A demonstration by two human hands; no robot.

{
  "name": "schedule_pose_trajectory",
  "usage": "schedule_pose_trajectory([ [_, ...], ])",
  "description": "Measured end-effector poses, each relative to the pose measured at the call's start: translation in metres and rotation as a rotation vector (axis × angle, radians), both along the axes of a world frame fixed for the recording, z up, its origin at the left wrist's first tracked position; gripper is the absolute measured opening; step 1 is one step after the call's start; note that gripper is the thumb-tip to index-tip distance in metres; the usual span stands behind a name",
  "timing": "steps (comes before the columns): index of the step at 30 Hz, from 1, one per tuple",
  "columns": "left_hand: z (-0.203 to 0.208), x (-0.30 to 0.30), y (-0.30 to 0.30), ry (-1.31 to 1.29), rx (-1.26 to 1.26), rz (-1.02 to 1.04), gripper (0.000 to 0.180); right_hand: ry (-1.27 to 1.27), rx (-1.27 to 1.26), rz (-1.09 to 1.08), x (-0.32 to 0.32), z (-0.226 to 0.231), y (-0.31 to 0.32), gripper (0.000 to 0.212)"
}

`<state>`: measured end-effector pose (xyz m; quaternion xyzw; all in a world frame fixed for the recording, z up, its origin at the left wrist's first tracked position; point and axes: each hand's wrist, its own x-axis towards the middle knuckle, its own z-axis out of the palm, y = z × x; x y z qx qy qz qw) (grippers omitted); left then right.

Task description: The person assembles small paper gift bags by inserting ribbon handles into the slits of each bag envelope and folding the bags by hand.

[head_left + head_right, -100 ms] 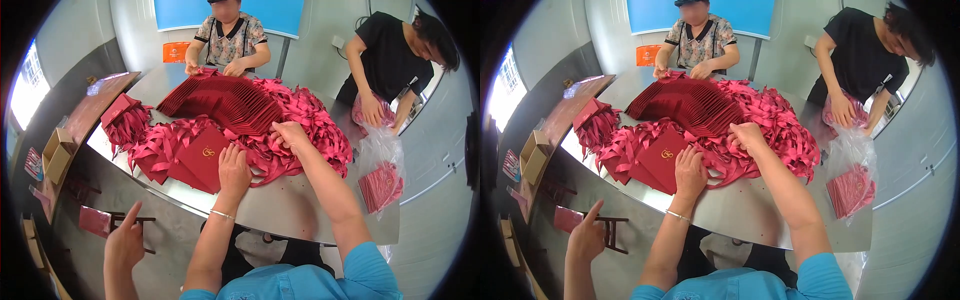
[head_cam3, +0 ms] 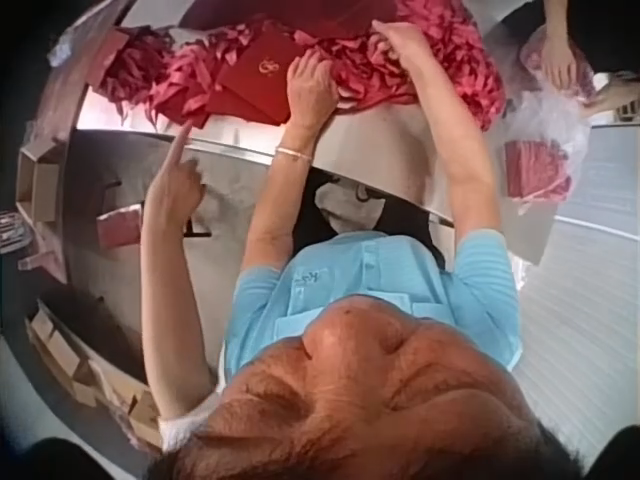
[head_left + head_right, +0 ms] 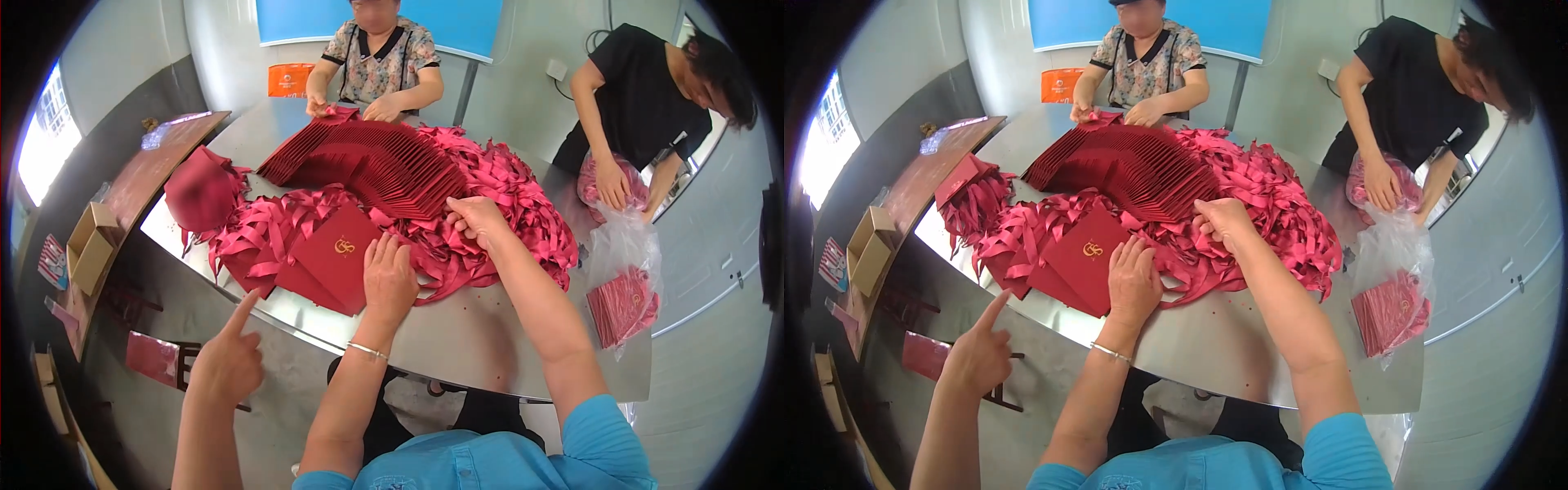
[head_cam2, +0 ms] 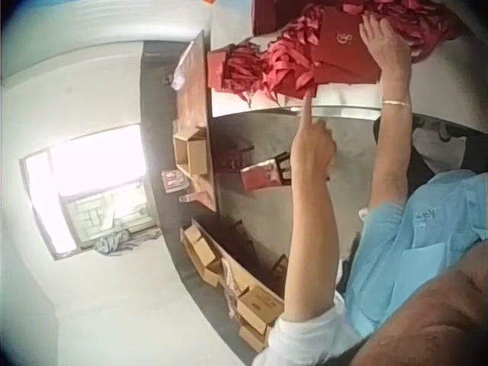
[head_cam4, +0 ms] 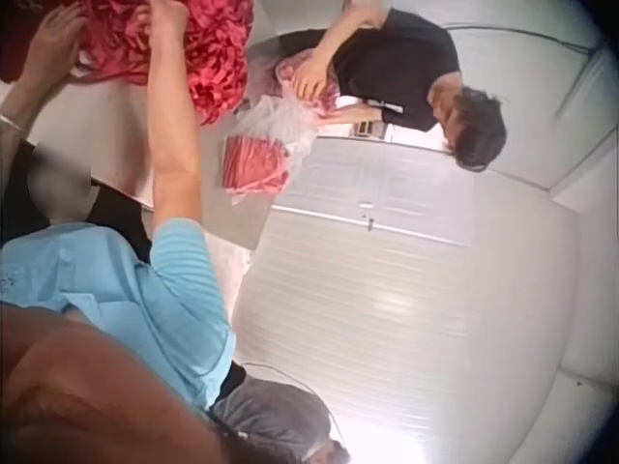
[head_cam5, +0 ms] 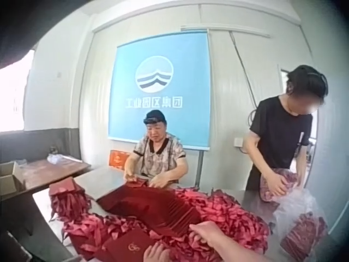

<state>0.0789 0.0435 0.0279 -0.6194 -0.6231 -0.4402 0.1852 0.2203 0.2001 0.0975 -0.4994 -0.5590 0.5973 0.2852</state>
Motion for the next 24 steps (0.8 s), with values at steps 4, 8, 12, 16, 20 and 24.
schedule_pose_trajectory([
  [4,0.001,0.003,0.009,-0.018,0.005,-0.068,0.021,0.080,0.021,-0.047,0.012,-0.009,0.014,0.016],
  [8,0.000,0.009,0.008,0.037,0.027,-0.026,0.021,0.042,0.015,-0.142,0.000,0.005,0.004,0.011],
  [12,-0.002,0.011,0.000,0.079,-0.133,0.076,0.030,0.050,0.046,-0.186,-0.001,0.020,0.001,0.009],
  [16,-0.004,0.012,0.000,0.080,-0.146,0.088,0.034,0.052,0.091,-0.214,0.014,0.032,-0.001,0.012],
  [20,-0.011,0.015,0.001,0.097,-0.188,0.105,0.036,0.012,0.191,-0.206,0.031,0.052,-0.022,0.017],
  [24,-0.003,0.016,-0.004,0.135,-0.163,0.172,0.042,-0.013,0.339,-0.191,0.055,0.055,-0.037,0.019],
])
